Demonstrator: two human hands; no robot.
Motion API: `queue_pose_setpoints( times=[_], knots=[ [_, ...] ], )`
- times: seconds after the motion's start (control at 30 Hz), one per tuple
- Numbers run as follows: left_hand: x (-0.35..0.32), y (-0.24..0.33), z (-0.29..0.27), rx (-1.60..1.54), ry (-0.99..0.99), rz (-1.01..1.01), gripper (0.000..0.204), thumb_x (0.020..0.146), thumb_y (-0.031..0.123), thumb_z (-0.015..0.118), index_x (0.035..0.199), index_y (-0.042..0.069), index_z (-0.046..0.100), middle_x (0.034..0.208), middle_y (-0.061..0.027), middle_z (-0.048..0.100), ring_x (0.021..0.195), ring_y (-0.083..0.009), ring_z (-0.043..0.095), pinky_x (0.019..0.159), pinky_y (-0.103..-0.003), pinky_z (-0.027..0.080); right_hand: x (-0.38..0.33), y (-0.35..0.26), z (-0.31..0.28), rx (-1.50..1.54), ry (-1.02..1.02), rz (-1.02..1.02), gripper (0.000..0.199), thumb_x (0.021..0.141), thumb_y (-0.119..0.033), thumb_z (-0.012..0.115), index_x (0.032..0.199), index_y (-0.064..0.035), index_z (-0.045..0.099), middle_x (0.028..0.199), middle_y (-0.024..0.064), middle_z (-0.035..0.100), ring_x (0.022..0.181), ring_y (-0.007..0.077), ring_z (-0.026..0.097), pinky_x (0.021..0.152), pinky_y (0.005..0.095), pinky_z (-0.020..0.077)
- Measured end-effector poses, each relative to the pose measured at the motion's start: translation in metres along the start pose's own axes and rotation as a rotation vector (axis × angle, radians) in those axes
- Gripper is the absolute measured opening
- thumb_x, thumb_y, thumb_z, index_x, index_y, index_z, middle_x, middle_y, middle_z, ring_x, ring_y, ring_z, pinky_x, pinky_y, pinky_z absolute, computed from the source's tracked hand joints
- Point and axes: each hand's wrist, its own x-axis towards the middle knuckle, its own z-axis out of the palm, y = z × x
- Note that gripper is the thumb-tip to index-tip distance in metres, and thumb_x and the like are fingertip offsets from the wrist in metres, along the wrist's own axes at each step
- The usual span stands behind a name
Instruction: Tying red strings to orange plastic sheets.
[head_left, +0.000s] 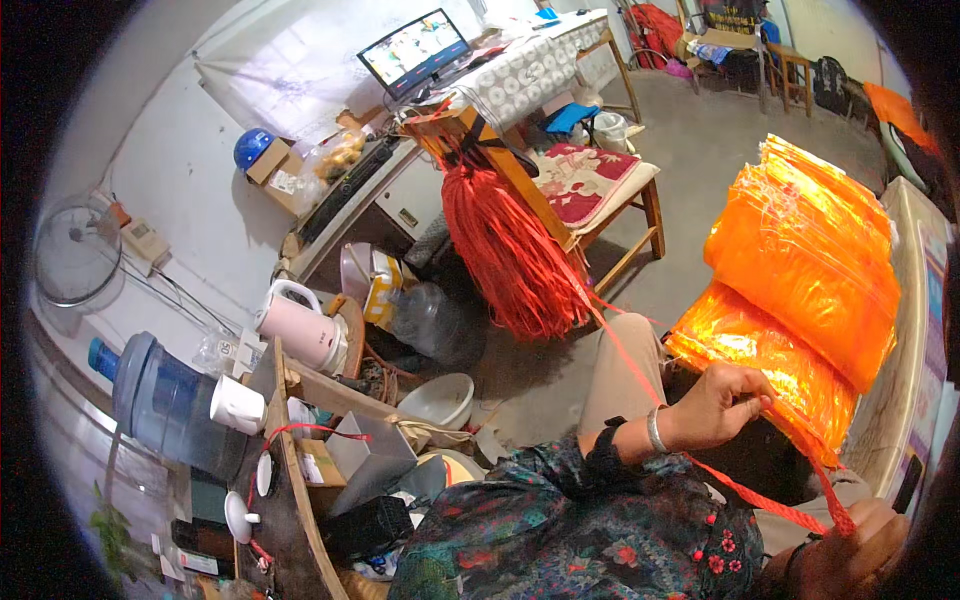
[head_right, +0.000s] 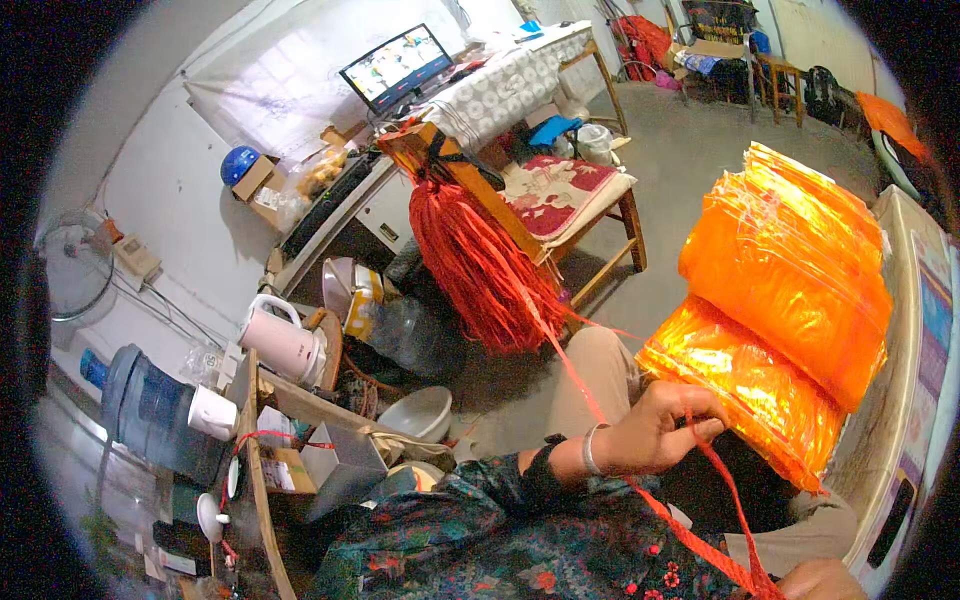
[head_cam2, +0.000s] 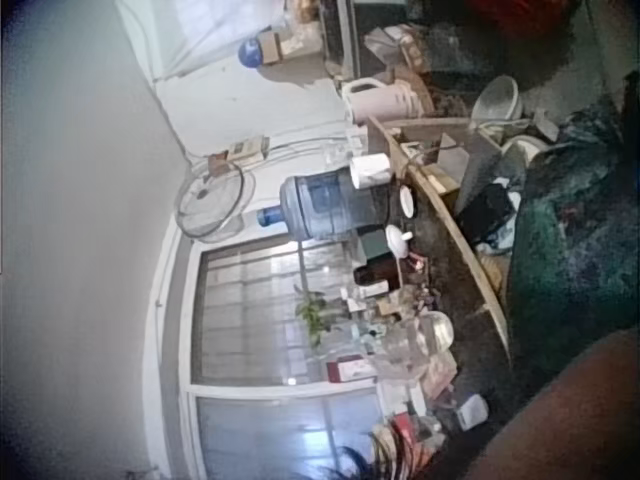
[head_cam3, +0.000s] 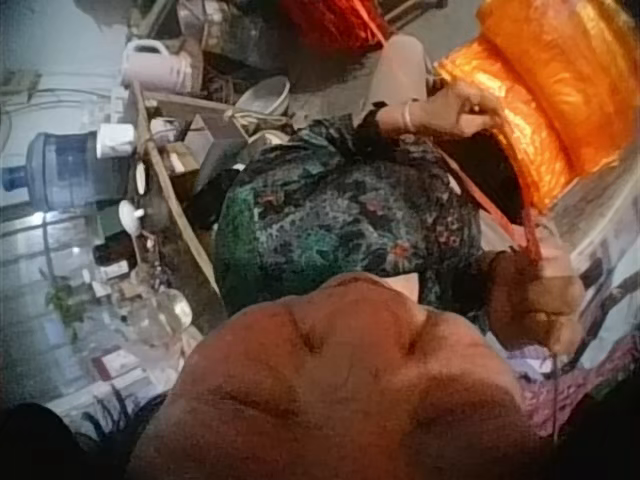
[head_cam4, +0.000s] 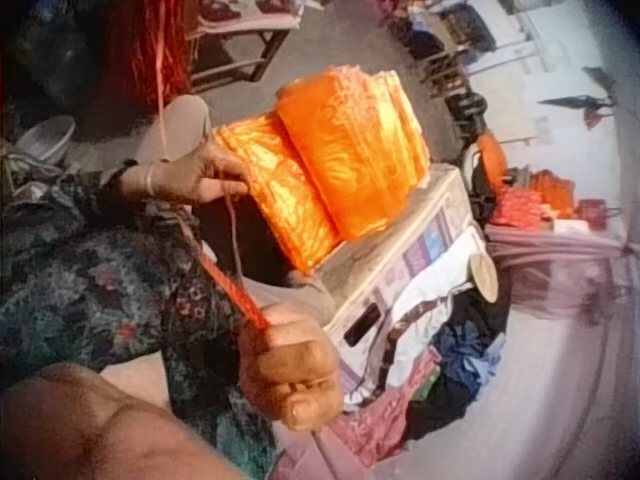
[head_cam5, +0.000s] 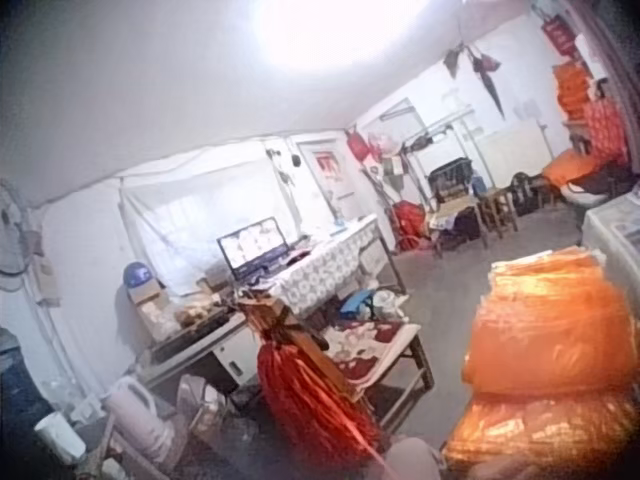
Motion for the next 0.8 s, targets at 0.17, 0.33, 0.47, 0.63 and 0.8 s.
queue_pose_setpoints(
  times=[0.17,0.33,0.47,0.63,0.8],
  knots=[
    [-0.003,0.003,0.009,-0.031,-0.048,-0.056,0.006,0.076,0.005,0.054,0.076,-0.001,0.055,0.066,-0.0072,0.055,0.062,-0.0130,0.052,0.057,-0.025,0.041,0.006,-0.008,-0.002,0.008,-0.104,0.055,0.017,0.075,-0.013,0.054,0.092,-0.0112,0.055,0.056,0.0090,0.046,0.031,0.0130,0.032,0.029,0.0264,0.0233],
    [-0.009,0.005,0.006,-0.009,-0.018,-0.038,0.007,0.075,0.006,0.056,0.075,-0.001,0.055,0.065,-0.0069,0.055,0.061,-0.0133,0.053,0.056,-0.025,0.041,-0.001,0.004,0.011,-0.120,0.001,-0.020,0.021,0.075,-0.007,0.054,0.095,-0.0123,0.055,0.055,0.0076,0.046,0.031,0.0126,0.032,0.029,0.0254,0.0240],
    [-0.010,-0.009,0.015,-0.059,-0.051,-0.092,0.007,0.076,0.006,0.056,0.075,-0.001,0.055,0.064,-0.0066,0.054,0.060,-0.0126,0.053,0.055,-0.026,0.041,0.000,-0.005,0.013,-0.056,0.008,-0.025,0.021,0.076,-0.006,0.054,0.096,-0.0125,0.054,0.055,0.0071,0.045,0.030,0.0125,0.031,0.029,0.0252,0.0239],
    [-0.014,-0.006,0.016,-0.076,-0.108,-0.229,0.008,0.077,0.007,0.055,0.076,-0.002,0.056,0.064,-0.0054,0.055,0.059,-0.0108,0.051,0.054,-0.024,0.041,0.000,-0.010,0.022,-0.063,0.094,-0.041,0.021,0.078,-0.007,0.053,0.097,-0.0143,0.054,0.054,0.0067,0.045,0.030,0.0117,0.028,0.030,0.0242,0.0203],
    [-0.017,-0.005,0.014,-0.097,-0.096,-0.212,0.009,0.077,0.007,0.054,0.077,-0.002,0.056,0.063,-0.0052,0.054,0.057,-0.0103,0.051,0.053,-0.024,0.041,0.002,-0.011,0.024,-0.023,0.043,0.054,0.016,0.081,-0.012,0.049,0.096,-0.0163,0.054,0.056,0.0050,0.043,0.032,0.0120,0.027,0.032,0.0252,0.0197]
  ],
)
